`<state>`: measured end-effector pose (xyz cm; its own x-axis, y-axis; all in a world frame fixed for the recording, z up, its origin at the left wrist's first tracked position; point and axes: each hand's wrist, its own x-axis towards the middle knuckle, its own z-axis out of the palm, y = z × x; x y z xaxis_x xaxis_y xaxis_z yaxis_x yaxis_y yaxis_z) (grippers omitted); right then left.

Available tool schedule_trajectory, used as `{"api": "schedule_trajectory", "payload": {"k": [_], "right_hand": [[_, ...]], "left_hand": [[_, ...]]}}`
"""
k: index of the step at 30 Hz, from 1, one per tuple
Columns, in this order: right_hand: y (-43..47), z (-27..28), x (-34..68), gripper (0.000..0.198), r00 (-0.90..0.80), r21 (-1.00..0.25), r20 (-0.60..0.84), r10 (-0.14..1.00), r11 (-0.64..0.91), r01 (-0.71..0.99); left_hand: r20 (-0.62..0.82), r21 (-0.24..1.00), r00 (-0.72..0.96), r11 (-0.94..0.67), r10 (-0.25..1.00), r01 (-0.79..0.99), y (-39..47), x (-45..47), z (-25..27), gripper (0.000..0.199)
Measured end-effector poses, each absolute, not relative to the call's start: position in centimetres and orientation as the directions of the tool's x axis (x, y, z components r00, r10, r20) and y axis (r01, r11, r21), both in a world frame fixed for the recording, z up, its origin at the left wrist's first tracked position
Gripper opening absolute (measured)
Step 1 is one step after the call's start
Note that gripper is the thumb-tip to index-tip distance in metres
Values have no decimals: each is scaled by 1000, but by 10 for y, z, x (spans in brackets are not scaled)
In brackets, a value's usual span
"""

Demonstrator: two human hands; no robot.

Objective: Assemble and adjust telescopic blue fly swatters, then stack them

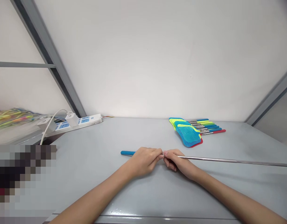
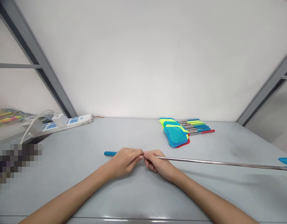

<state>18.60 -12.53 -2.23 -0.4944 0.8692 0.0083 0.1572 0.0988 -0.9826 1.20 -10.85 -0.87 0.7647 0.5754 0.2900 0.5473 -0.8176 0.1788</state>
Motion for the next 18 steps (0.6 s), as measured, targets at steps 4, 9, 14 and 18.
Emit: {"api": "schedule_trajectory", "payload": {"k": [4,9,14,18], "right_hand": [[-126,-22,186,45,-489,-979,-2,872,99,180],[-126,-21,186,45,-487,-975,-3,873,105,194],[-126,-21,186,46,-491,-972,5,871,119,201],[-126,-19,186,47,-489,-967,13,872,135,216]], "left_hand": [[272,162,771,-817,576,553,-108,12,-8,21],[282,157,769,-818,574,554,-108,12,-7,23],[284,162,770,-820,572,549,-108,12,-7,21],[278,167,767,-816,578,554,-108,12,-6,22]]}}
